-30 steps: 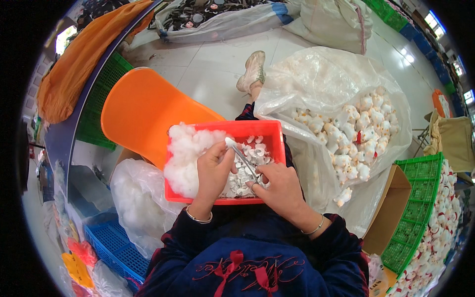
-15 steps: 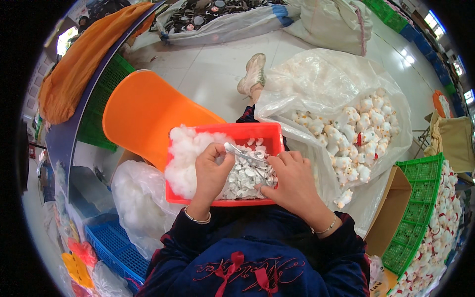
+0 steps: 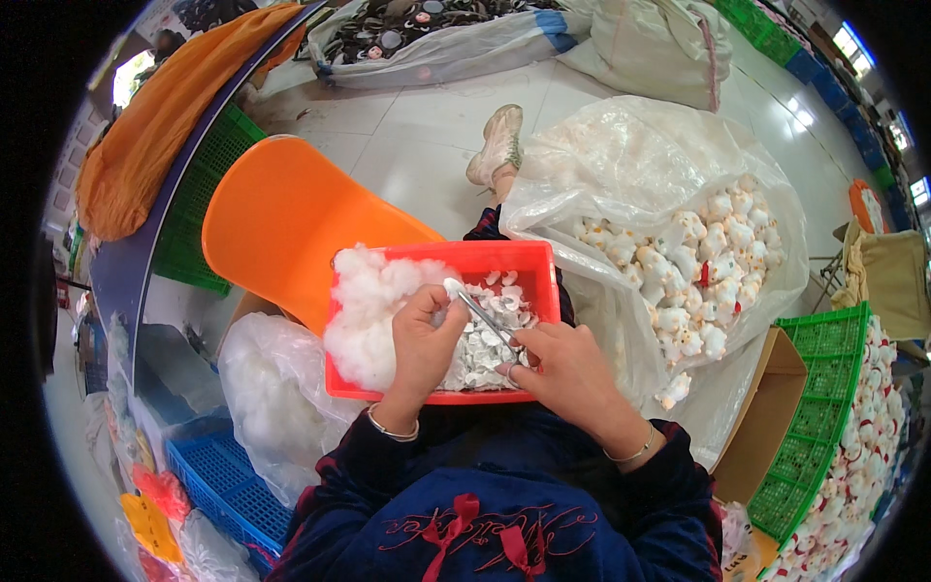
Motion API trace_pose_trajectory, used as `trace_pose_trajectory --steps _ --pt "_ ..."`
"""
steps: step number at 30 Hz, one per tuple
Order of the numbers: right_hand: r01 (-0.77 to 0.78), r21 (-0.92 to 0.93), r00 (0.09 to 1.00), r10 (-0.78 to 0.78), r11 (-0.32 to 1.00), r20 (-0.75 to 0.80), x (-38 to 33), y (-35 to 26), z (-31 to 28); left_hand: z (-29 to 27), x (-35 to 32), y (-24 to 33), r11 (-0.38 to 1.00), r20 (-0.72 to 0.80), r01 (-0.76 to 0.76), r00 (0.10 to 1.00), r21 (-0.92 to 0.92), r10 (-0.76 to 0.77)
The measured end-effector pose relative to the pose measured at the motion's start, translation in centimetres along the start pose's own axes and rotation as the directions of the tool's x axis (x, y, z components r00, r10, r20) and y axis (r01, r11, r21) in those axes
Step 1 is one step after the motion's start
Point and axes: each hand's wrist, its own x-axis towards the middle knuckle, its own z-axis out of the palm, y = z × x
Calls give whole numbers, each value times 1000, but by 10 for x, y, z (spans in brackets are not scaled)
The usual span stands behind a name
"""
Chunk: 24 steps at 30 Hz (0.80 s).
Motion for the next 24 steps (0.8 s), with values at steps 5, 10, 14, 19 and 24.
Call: trace_pose_trajectory --steps 5,10,14,19,24 --pt "53 -4 990 -53 999 -132 -2 10 10 -5 8 9 997 175 1 985 -73 12" --pt "75 -257 984 -113 963 -139 -3 12 -9 -25 14 11 930 236 268 949 -250 -210" --pt "114 -344 980 -163 932 -116 -3 9 -17 -20 14 7 956 220 202 963 -213 -154" --pt "104 -277 991 -124 955 -57 -5 10 -39 -27 17 9 882 216 356 929 -308 -299" --pt "145 -280 984 -167 949 -56 2 8 -40 -28 16 16 844 277 394 911 -363 -306"
